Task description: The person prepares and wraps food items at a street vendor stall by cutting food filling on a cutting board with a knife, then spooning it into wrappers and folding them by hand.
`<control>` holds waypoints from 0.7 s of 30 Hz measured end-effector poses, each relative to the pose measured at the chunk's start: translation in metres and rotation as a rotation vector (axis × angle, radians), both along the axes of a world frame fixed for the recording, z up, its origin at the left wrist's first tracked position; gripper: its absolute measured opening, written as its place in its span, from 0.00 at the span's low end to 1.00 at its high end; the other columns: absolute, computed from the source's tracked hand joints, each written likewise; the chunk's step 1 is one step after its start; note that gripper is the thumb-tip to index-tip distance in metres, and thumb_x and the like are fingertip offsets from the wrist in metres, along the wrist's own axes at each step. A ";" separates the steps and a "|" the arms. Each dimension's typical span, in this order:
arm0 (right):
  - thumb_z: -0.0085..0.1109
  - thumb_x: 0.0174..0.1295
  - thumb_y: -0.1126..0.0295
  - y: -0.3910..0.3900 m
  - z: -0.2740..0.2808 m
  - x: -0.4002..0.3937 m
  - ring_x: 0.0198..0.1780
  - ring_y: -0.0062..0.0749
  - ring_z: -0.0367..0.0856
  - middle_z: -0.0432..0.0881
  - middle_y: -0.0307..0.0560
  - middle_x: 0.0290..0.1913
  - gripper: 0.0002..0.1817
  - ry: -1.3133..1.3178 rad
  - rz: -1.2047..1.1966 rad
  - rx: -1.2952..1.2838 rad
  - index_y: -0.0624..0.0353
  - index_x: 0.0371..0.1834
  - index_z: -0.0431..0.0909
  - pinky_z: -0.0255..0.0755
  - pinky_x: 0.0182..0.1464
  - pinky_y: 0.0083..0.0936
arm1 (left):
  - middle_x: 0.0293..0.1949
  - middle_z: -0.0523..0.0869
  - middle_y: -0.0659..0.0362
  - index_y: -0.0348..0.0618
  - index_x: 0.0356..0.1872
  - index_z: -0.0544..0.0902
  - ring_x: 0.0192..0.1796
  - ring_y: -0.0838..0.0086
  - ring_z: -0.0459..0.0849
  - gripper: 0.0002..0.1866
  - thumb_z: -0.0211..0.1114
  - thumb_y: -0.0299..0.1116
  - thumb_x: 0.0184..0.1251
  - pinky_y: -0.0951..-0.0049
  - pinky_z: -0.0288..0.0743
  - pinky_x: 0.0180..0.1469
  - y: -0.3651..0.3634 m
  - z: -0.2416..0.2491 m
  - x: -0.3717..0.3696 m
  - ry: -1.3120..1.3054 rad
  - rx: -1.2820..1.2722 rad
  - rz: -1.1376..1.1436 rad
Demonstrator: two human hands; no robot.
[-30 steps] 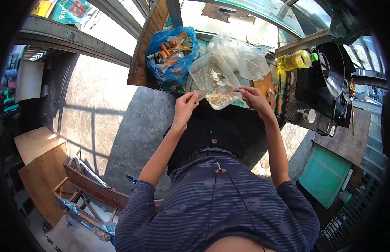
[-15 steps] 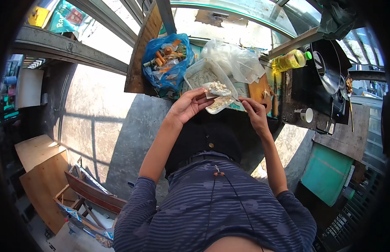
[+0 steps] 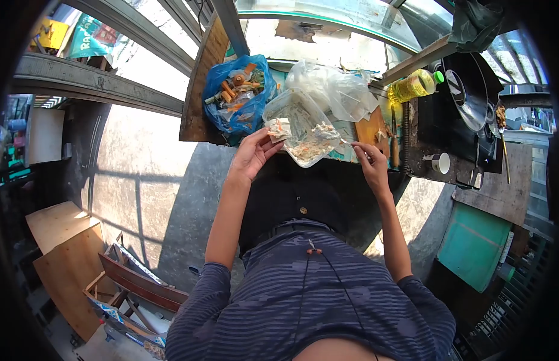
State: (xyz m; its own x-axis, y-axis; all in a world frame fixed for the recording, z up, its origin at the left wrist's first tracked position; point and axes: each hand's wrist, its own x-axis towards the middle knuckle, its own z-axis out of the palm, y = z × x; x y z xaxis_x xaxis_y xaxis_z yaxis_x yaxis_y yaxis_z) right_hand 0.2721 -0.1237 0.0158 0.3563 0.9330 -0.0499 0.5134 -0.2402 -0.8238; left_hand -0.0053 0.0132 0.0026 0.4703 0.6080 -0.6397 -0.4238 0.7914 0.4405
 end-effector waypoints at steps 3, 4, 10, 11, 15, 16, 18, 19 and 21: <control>0.60 0.61 0.66 0.009 0.002 -0.014 0.39 0.37 0.75 0.77 0.43 0.32 0.10 -0.317 0.031 -0.106 0.50 0.45 0.84 0.69 0.41 0.29 | 0.48 0.83 0.46 0.30 0.53 0.74 0.49 0.64 0.85 0.17 0.56 0.33 0.71 0.67 0.84 0.51 -0.004 0.010 -0.002 0.090 0.098 -0.015; 0.60 0.61 0.66 0.011 -0.004 -0.018 0.43 0.38 0.73 0.76 0.43 0.36 0.11 -0.387 0.036 -0.045 0.49 0.46 0.84 0.68 0.44 0.31 | 0.48 0.83 0.46 0.31 0.53 0.75 0.49 0.64 0.85 0.17 0.57 0.34 0.71 0.67 0.84 0.50 -0.006 0.016 0.000 0.107 0.125 -0.031; 0.63 0.58 0.62 0.016 0.002 -0.038 0.58 0.39 0.64 0.71 0.42 0.53 0.15 -0.272 0.156 0.146 0.44 0.49 0.83 0.59 0.57 0.41 | 0.45 0.85 0.48 0.33 0.52 0.77 0.44 0.66 0.87 0.17 0.57 0.36 0.70 0.70 0.84 0.45 -0.019 0.035 0.038 0.179 0.173 -0.241; 0.64 0.57 0.62 0.013 0.009 -0.039 0.57 0.37 0.66 0.73 0.40 0.52 0.16 -0.135 0.179 0.099 0.46 0.50 0.83 0.58 0.58 0.38 | 0.44 0.85 0.49 0.33 0.52 0.77 0.43 0.66 0.87 0.17 0.57 0.37 0.71 0.72 0.83 0.44 -0.022 0.035 0.047 0.181 0.185 -0.290; 0.65 0.56 0.63 -0.006 0.001 -0.020 0.53 0.31 0.71 0.78 0.38 0.48 0.18 0.113 0.092 0.214 0.52 0.51 0.82 0.57 0.57 0.32 | 0.41 0.87 0.52 0.34 0.52 0.78 0.37 0.70 0.88 0.19 0.56 0.40 0.72 0.78 0.82 0.36 -0.034 0.037 0.085 0.251 0.306 -0.496; 0.66 0.55 0.64 -0.014 0.001 -0.013 0.53 0.32 0.72 0.79 0.39 0.47 0.18 0.138 0.064 0.207 0.53 0.50 0.82 0.58 0.57 0.32 | 0.40 0.87 0.52 0.34 0.52 0.79 0.37 0.70 0.88 0.19 0.55 0.40 0.72 0.79 0.82 0.35 -0.038 0.038 0.095 0.288 0.343 -0.538; 0.67 0.53 0.66 -0.029 0.009 0.002 0.53 0.33 0.74 0.80 0.41 0.46 0.19 0.190 0.019 0.190 0.57 0.49 0.82 0.60 0.57 0.30 | 0.40 0.87 0.54 0.34 0.52 0.79 0.35 0.73 0.88 0.19 0.55 0.40 0.73 0.81 0.80 0.33 -0.046 0.043 0.115 0.296 0.384 -0.612; 0.68 0.53 0.65 -0.037 0.014 0.009 0.52 0.33 0.74 0.80 0.41 0.45 0.19 0.168 0.012 0.197 0.57 0.49 0.83 0.59 0.56 0.30 | 0.40 0.87 0.54 0.34 0.52 0.79 0.35 0.73 0.88 0.18 0.55 0.39 0.73 0.81 0.80 0.33 -0.051 0.045 0.123 0.296 0.395 -0.638; 0.68 0.53 0.65 -0.050 0.023 0.022 0.50 0.31 0.74 0.81 0.40 0.44 0.19 0.127 0.006 0.212 0.56 0.48 0.83 0.59 0.56 0.30 | 0.39 0.87 0.55 0.33 0.51 0.79 0.36 0.74 0.88 0.18 0.54 0.38 0.73 0.81 0.80 0.33 -0.061 0.050 0.142 0.314 0.430 -0.690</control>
